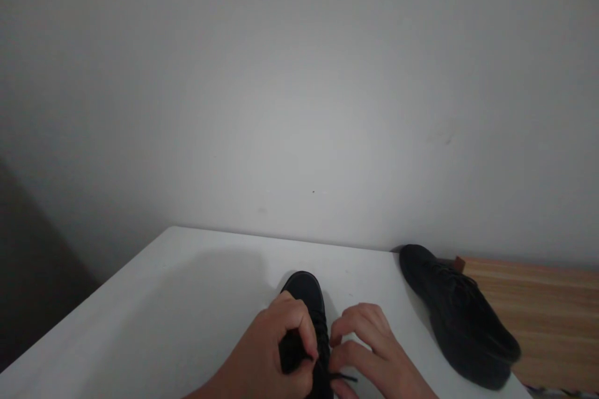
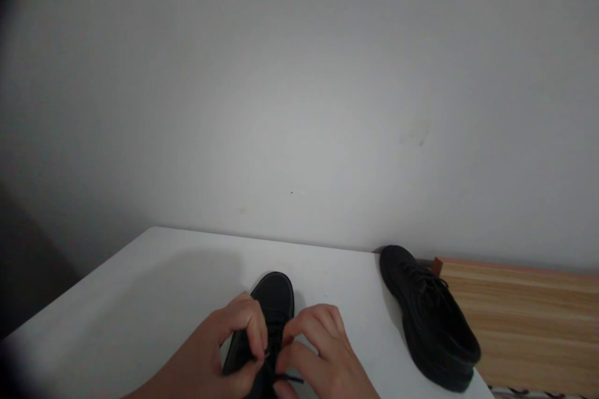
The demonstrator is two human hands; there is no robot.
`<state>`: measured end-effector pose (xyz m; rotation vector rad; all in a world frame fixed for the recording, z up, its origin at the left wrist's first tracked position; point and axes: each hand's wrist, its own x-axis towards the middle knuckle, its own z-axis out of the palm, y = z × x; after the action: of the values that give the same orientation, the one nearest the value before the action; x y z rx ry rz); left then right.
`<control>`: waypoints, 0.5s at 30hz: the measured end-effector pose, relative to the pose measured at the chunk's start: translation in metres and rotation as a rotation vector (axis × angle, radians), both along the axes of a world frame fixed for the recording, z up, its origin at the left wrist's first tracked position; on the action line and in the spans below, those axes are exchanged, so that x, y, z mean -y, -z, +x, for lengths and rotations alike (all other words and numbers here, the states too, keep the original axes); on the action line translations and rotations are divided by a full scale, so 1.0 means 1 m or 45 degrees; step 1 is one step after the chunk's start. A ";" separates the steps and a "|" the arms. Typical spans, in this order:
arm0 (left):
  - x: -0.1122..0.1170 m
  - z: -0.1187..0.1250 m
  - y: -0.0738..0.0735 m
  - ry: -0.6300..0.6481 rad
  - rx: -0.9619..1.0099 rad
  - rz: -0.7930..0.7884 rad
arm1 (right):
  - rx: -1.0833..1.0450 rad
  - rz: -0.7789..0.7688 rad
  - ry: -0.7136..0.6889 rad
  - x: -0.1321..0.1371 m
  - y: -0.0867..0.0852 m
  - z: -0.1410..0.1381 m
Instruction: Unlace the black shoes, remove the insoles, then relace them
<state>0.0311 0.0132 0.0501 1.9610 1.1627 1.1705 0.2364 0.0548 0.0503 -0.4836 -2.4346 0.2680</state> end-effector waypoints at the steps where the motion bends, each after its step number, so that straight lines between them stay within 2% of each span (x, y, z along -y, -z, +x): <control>1: 0.000 0.000 0.000 0.024 -0.068 0.155 | -0.036 -0.076 0.016 0.002 -0.001 -0.002; 4: 0.000 0.003 0.000 0.051 -0.259 0.585 | -0.119 -0.362 0.079 0.009 -0.006 -0.010; 9: -0.003 0.012 0.003 -0.129 -0.503 1.010 | -0.234 -0.711 0.143 0.010 -0.003 -0.021; 12: -0.003 0.016 0.007 -0.198 -0.574 1.160 | -0.269 -0.905 0.159 0.005 -0.002 -0.025; 15: -0.002 0.016 0.007 -0.228 -0.600 1.168 | -0.272 -1.051 0.174 0.001 -0.003 -0.026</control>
<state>0.0470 0.0152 0.0436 2.9935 1.1363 1.5638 0.2107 0.0535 0.0532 -0.9061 -1.9854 1.2121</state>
